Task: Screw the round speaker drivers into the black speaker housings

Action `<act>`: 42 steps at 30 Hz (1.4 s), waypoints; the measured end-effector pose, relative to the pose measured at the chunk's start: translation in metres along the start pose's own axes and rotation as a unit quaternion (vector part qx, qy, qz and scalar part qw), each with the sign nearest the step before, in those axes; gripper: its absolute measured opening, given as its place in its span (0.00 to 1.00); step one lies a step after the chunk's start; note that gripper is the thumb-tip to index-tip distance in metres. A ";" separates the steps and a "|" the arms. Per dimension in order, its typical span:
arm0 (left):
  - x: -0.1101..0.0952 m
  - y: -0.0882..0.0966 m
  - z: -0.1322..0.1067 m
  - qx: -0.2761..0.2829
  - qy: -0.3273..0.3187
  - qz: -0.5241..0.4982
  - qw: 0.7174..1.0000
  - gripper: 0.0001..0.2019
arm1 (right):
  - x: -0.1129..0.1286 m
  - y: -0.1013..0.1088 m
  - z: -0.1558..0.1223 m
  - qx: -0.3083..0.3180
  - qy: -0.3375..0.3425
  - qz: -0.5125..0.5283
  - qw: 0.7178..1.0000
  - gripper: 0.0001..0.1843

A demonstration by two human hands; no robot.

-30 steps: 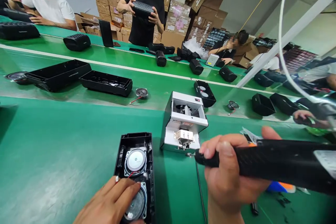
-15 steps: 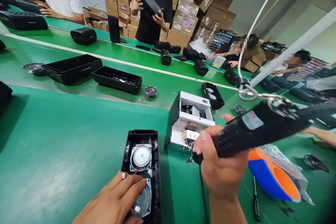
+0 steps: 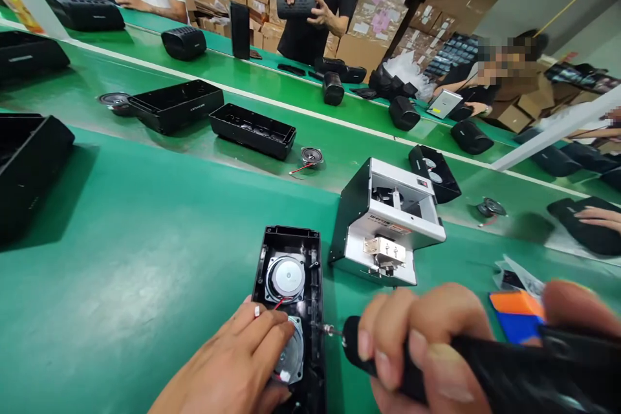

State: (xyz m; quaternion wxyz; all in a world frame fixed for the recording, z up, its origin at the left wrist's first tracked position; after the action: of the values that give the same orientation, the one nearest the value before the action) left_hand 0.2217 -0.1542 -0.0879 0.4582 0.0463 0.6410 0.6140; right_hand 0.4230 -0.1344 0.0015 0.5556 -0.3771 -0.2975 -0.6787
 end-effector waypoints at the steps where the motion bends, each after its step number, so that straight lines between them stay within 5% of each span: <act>1: 0.000 0.000 0.000 0.002 -0.009 0.008 1.000 0.33 | -0.003 -0.006 -0.002 -0.035 -0.007 0.000 0.999 0.18; 3: 0.001 0.000 -0.001 0.006 -0.021 0.016 1.000 0.33 | -0.008 -0.016 -0.004 -0.081 -0.025 -0.009 0.996 0.31; 5: 0.002 0.000 -0.003 0.009 -0.030 0.019 0.999 0.33 | -0.014 -0.023 -0.005 -0.074 -0.030 -0.012 0.997 0.33; 28: 0.002 0.003 -0.006 -0.037 -0.019 -0.005 0.999 0.34 | -0.027 -0.018 -0.012 -0.033 -0.053 -0.001 0.998 0.31; 42: -0.002 -0.001 -0.006 0.008 0.002 -0.010 1.000 0.38 | -0.040 -0.017 -0.022 -0.030 -0.070 -0.068 0.995 0.30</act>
State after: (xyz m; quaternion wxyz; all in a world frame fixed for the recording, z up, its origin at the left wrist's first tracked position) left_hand 0.2192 -0.1601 -0.0883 0.4627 0.0423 0.6472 0.6043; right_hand 0.4064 -0.1281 -0.0441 0.4747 -0.4191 -0.3404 -0.6951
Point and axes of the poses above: each hand's wrist, its own z-axis towards the middle knuckle, its own y-axis out of the back of the hand, x = y × z, the point moved 4 cm from there along z, towards the middle knuckle, and after that the axes turned 14 degrees about -z, right-handed, at the moved point
